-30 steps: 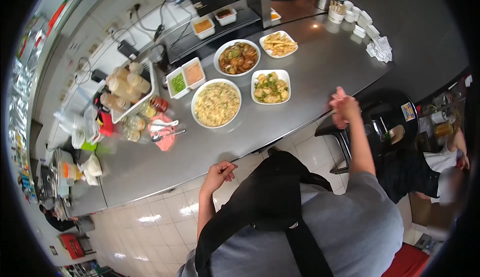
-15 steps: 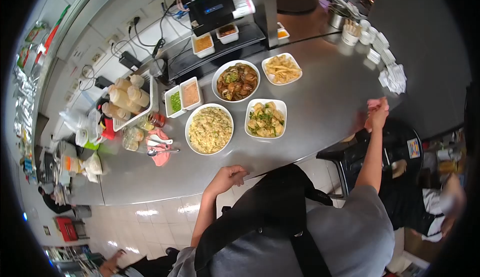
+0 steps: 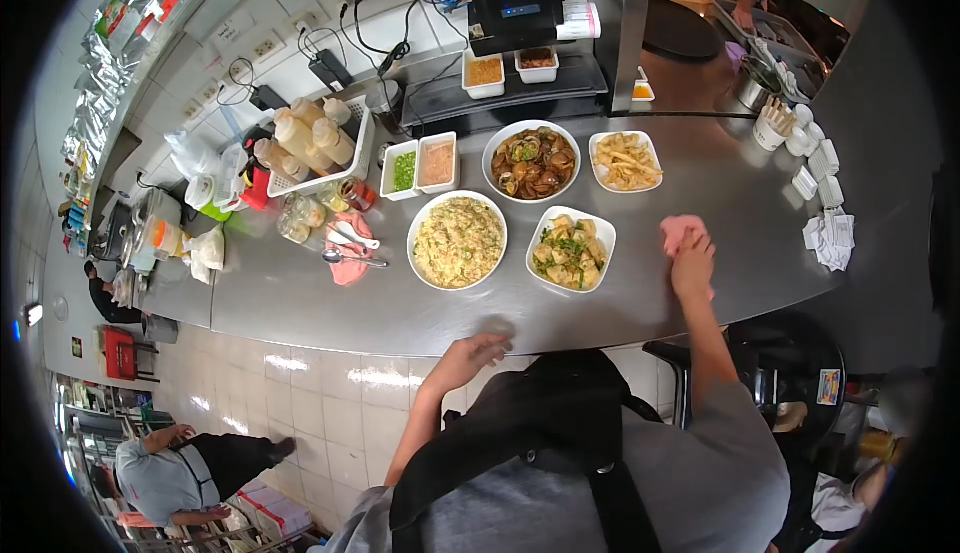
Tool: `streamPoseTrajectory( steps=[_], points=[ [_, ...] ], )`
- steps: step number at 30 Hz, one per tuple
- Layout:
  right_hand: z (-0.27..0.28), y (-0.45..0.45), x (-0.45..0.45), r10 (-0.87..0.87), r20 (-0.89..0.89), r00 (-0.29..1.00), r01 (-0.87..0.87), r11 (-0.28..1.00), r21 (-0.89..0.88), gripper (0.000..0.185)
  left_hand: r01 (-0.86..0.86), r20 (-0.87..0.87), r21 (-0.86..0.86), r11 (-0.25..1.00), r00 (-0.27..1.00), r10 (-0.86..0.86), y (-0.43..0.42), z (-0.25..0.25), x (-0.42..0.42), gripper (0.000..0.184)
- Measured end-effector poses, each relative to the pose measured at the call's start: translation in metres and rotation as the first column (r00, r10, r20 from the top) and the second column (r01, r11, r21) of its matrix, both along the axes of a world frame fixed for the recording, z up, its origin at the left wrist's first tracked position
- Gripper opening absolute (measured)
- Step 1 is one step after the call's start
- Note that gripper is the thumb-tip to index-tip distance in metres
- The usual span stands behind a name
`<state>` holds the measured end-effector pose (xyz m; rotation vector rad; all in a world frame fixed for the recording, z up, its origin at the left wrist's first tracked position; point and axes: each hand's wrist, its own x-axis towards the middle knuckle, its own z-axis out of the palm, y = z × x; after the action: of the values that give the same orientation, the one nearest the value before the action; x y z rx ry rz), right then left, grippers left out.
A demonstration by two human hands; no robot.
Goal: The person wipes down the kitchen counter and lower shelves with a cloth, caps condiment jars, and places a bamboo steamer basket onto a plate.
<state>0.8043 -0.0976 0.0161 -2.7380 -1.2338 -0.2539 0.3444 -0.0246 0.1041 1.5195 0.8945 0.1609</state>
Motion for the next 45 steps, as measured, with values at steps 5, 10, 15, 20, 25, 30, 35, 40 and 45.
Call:
streamPoseTrajectory(
  steps=[5, 10, 15, 20, 25, 30, 35, 40, 45],
  points=[
    [0.035, -0.045, -0.11, 0.25, -0.229, 0.941, -0.296, 0.935, -0.197, 0.055, -0.036, -0.025, 0.115, 0.993, 0.999, 0.039, -0.012, 0.008, -0.011, 0.03],
    [0.094, -0.016, -0.199, 0.303, -0.948, -0.1, -0.638, 0.712, 0.294, 0.045, -0.091, 0.03, 0.048, 0.995, 0.996, 0.09, -0.037, 0.005, -0.031, 0.037],
    [0.134, 0.008, -0.295, 0.737, -0.674, 0.045, -0.616, 0.552, 0.562, 0.03, -0.248, 0.437, -0.557, 0.793, 0.724, 0.533, -0.071, -0.006, -0.023, 0.053],
    [0.184, 0.02, -0.329, 0.672, -0.724, 0.155, -0.843, 0.472, 0.259, 0.042, -0.372, 0.542, -0.622, 0.689, 0.43, 0.722, -0.096, 0.003, -0.027, 0.061],
    [0.182, 0.041, -0.361, 0.943, -0.208, 0.259, -0.679, 0.331, 0.656, 0.041, -0.193, 0.562, -0.661, 0.725, 0.513, 0.649, -0.112, -0.059, -0.015, 0.038],
    [0.159, 0.026, -0.404, 0.962, -0.237, 0.132, -0.612, 0.267, 0.744, 0.035, -0.248, 0.508, -0.66, 0.709, 0.548, 0.664, -0.135, 0.009, -0.014, 0.025],
    [0.174, 0.024, -0.409, 0.976, -0.215, 0.04, -0.541, 0.202, 0.816, 0.028, -0.267, 0.547, -0.675, 0.688, 0.444, 0.709, -0.158, 0.023, -0.078, 0.03],
    [0.146, 0.012, -0.406, 0.041, -0.866, -0.499, -0.451, 0.84, 0.3, 0.046, -0.855, 0.59, -0.159, 0.494, 0.319, 0.742, -0.162, 0.038, -0.129, 0.037],
    [0.075, -0.009, -0.419, -0.444, -0.493, -0.748, -0.575, 0.805, 0.147, 0.051, -0.517, 0.225, 0.588, 0.622, 0.844, 0.487, -0.179, 0.029, -0.138, 0.055]
  ],
)
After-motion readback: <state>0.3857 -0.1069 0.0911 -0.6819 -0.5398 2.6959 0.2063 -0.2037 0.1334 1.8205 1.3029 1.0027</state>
